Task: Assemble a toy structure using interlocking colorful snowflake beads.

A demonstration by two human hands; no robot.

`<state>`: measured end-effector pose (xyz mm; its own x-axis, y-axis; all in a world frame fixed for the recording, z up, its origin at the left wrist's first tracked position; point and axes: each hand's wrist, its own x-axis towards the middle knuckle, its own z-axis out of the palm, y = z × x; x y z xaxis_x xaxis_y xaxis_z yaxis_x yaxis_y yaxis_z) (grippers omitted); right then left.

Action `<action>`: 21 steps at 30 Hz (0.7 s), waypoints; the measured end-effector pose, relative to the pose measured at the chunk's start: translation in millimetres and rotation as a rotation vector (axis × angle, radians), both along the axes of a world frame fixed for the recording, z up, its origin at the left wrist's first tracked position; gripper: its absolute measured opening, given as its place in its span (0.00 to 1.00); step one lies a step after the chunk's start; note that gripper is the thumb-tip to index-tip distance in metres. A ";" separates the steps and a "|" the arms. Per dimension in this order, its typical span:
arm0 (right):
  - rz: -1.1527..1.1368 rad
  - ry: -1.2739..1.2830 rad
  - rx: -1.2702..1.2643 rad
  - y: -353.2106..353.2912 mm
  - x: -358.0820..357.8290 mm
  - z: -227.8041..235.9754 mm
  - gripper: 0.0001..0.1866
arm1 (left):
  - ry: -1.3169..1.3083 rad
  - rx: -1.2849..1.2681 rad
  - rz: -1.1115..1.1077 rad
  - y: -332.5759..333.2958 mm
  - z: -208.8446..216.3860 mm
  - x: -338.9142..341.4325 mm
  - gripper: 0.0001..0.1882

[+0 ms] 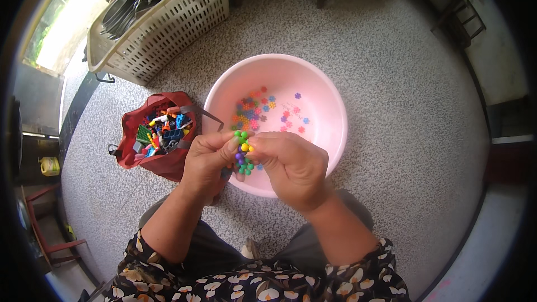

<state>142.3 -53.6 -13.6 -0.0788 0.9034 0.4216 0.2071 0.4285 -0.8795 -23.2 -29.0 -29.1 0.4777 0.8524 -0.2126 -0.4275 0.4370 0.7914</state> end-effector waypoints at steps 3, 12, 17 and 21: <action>-0.031 -0.084 0.120 1.4 -5.4 1.0 0.08 | -0.051 -0.059 0.017 -1.2 1.3 1.3 0.14; -0.056 -0.078 0.074 6.1 -8.0 1.0 0.09 | -0.065 -0.127 0.052 0.6 -0.9 -0.1 0.14; -0.094 -0.140 0.135 5.9 -9.2 1.5 0.08 | -0.155 -0.229 0.056 1.8 2.1 1.9 0.14; -0.067 -0.061 0.096 0.8 -10.7 3.3 0.07 | -0.224 -0.259 0.031 2.5 6.4 -0.8 0.14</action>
